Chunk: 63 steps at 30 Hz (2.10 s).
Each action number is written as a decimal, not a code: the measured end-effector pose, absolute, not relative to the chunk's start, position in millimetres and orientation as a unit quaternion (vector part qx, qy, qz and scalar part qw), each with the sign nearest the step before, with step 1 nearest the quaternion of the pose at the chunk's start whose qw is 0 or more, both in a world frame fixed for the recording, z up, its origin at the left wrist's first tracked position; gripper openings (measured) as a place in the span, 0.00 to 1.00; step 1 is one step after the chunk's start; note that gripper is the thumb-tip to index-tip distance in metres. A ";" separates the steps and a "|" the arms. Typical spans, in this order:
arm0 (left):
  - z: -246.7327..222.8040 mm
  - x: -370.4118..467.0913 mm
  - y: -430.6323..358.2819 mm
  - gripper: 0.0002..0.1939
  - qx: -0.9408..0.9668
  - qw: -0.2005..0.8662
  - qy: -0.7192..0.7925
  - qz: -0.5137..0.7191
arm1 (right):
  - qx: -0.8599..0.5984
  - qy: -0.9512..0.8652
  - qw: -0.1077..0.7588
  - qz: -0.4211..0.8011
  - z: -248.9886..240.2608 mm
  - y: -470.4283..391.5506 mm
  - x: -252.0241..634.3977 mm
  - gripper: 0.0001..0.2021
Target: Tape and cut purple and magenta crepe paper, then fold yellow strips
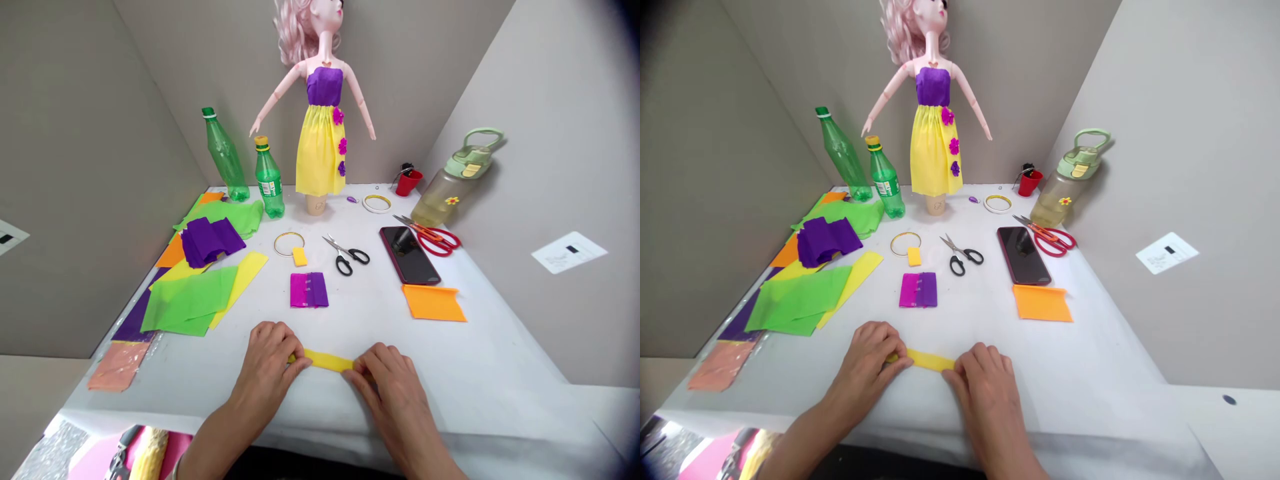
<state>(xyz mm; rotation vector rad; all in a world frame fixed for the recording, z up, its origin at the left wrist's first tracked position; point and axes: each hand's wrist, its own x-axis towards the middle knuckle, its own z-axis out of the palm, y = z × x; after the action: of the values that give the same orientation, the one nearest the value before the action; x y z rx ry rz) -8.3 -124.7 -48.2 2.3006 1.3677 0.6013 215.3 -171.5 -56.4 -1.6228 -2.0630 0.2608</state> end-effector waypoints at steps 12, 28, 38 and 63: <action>-42.8 -6.6 -124.1 0.06 0.829 0.192 0.489 0.194 | -0.590 -0.771 0.220 0.097 -53.2 -169.3 224.7 0.14; -53.7 14.3 -141.6 0.16 0.932 0.110 0.299 0.170 | -0.584 -0.777 0.214 0.097 -51.0 -165.2 227.7 0.16; -59.5 25.7 -161.2 0.21 0.928 0.028 0.346 0.137 | -0.558 -0.781 0.224 0.168 -45.0 -169.0 247.0 0.06; -65.5 38.6 -175.1 0.44 0.925 0.082 0.348 0.131 | -0.594 -0.765 0.211 0.131 -49.9 -173.0 248.0 0.16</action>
<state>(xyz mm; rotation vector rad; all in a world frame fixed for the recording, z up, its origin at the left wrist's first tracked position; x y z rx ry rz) 38.6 -175.1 -65.5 2.7626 1.0383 0.3911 248.0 -173.0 -49.9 -1.6501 -2.1262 0.3645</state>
